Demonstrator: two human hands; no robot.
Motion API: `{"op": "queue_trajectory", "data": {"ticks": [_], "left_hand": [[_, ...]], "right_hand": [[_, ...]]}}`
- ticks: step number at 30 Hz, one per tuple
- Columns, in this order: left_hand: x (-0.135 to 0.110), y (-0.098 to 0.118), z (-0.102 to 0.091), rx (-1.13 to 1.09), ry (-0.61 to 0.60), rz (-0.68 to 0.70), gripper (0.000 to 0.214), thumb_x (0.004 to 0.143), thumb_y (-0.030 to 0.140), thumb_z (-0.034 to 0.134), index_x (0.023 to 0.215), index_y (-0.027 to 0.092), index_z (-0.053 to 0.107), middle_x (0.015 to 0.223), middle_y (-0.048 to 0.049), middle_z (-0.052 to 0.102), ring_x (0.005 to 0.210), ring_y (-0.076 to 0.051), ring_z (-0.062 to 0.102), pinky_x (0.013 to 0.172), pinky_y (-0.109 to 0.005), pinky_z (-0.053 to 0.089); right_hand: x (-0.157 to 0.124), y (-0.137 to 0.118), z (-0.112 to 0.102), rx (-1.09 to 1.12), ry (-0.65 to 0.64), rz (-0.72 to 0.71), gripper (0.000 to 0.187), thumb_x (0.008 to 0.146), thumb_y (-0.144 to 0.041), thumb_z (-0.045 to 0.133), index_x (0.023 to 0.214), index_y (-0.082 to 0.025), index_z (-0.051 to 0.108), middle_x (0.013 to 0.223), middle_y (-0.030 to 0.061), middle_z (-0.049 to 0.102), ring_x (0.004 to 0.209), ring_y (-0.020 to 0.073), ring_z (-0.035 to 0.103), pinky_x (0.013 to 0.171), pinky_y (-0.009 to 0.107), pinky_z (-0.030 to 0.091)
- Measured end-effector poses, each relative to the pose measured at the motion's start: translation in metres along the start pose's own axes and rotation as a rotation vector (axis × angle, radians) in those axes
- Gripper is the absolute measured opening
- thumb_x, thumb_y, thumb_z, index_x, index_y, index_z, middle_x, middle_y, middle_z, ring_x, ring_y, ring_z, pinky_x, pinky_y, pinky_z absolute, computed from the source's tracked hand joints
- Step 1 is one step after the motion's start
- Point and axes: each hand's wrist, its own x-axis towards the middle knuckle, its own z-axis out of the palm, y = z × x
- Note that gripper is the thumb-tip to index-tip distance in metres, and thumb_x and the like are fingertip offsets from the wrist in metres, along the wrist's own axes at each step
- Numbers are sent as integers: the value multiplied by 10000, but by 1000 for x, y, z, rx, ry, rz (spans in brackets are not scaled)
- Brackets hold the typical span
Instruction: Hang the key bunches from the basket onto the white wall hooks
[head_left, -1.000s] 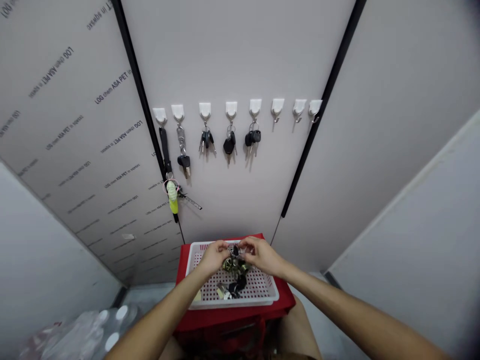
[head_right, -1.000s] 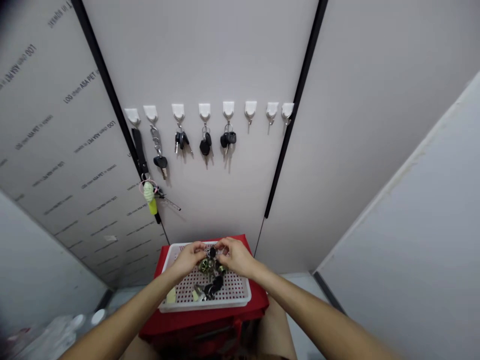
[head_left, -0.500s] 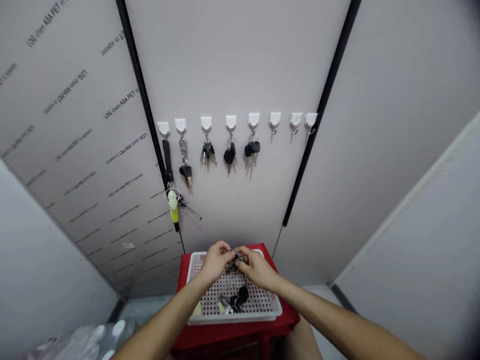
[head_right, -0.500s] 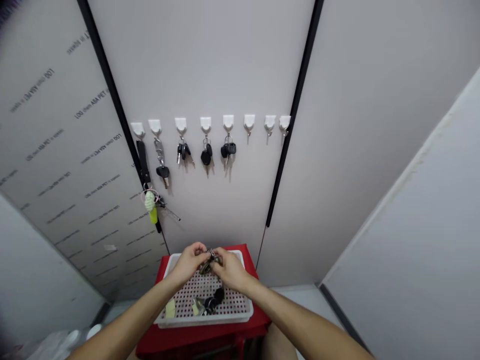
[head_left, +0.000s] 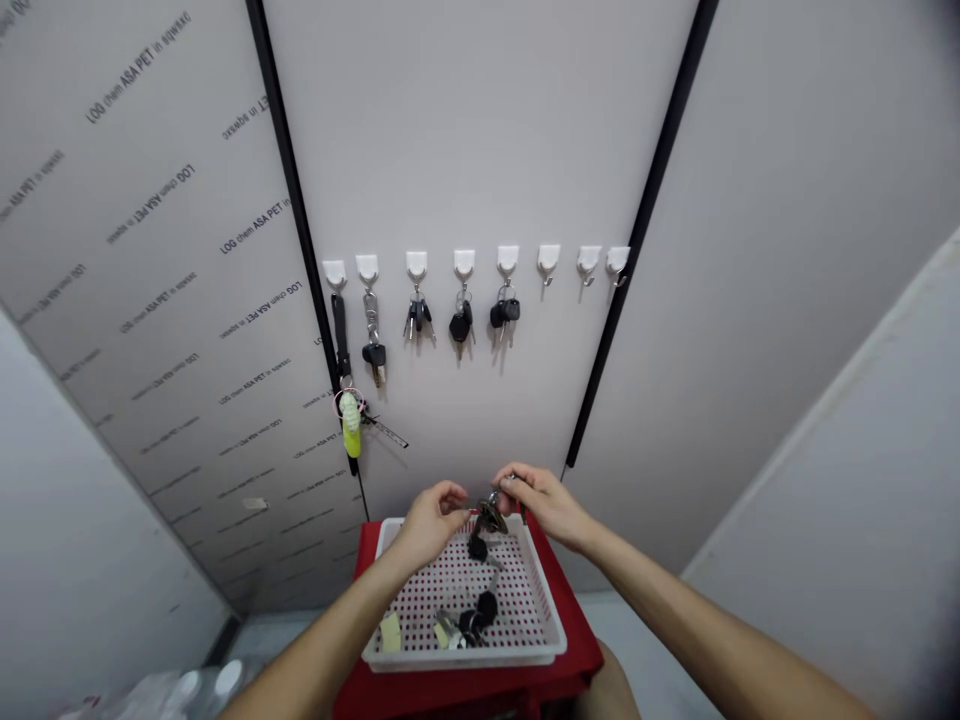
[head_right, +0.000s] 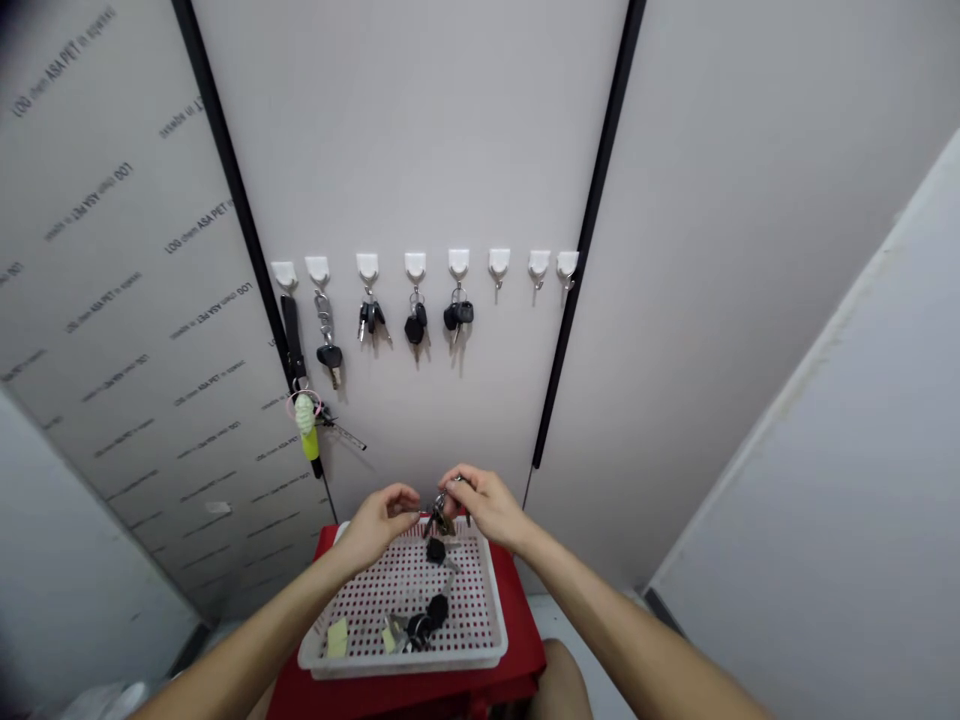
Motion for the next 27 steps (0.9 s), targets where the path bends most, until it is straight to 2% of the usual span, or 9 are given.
{"op": "queue_trajectory", "data": {"ticks": [3,5,7,12,15,19,22,24,27], "left_hand": [[-5,15,4,-215,-137,30,276,546,114,510,820,133,482,849,-52,533,805,-133,466,732,-251,338],[-9,23,6,-317,-264,15,266,561,137,517,825,134,485,833,-43,538,802,-129,467,744,-258,332],[-13,28,7,-369,-323,-30,226,578,191,520,793,128,490,755,-21,533,719,-108,473,696,-245,345],[-12,28,2,-324,-214,-101,196,565,269,529,675,116,475,542,43,432,501,-49,378,527,-189,310],[-10,25,-1,-269,-180,-89,201,566,297,517,646,117,475,553,36,434,517,-56,368,520,-187,294],[-10,24,-1,-251,-215,-58,200,570,298,506,659,121,484,559,36,437,536,-62,369,545,-190,292],[-12,25,-2,-259,-219,-42,199,574,295,502,671,122,480,567,33,443,537,-65,373,545,-194,290],[-13,27,-5,-257,-216,-23,188,580,286,499,669,122,476,572,31,445,541,-67,377,548,-195,292],[-14,32,-7,-234,-242,-8,150,588,254,493,654,121,473,563,33,438,541,-65,376,550,-194,296]], "right_hand": [[0,-10,2,120,-6,6,162,667,-293,410,683,-143,471,480,-39,494,446,54,426,469,187,327],[1,-14,3,176,-3,11,159,661,-293,418,681,-144,469,473,-40,491,430,52,417,456,187,321],[3,-15,2,203,17,-6,155,657,-286,424,684,-141,472,463,-38,486,430,54,416,461,192,322],[5,-12,-5,232,128,-45,148,648,-276,430,693,-140,466,460,-40,471,445,59,416,472,197,319],[4,-8,-5,191,143,21,136,625,-268,435,680,-146,455,459,-46,465,428,59,408,453,197,318],[4,-1,0,96,103,83,126,619,-259,422,665,-145,450,475,-48,467,420,54,399,445,190,317],[2,7,2,-37,30,57,141,623,-236,432,717,-141,478,469,-55,450,431,54,389,455,186,313],[0,12,4,-124,-101,44,155,624,-222,446,739,-137,506,486,-50,448,444,55,382,459,185,309],[-3,16,8,-200,-210,-32,123,623,-222,465,661,-129,537,572,-26,464,508,60,394,489,185,318]]}}
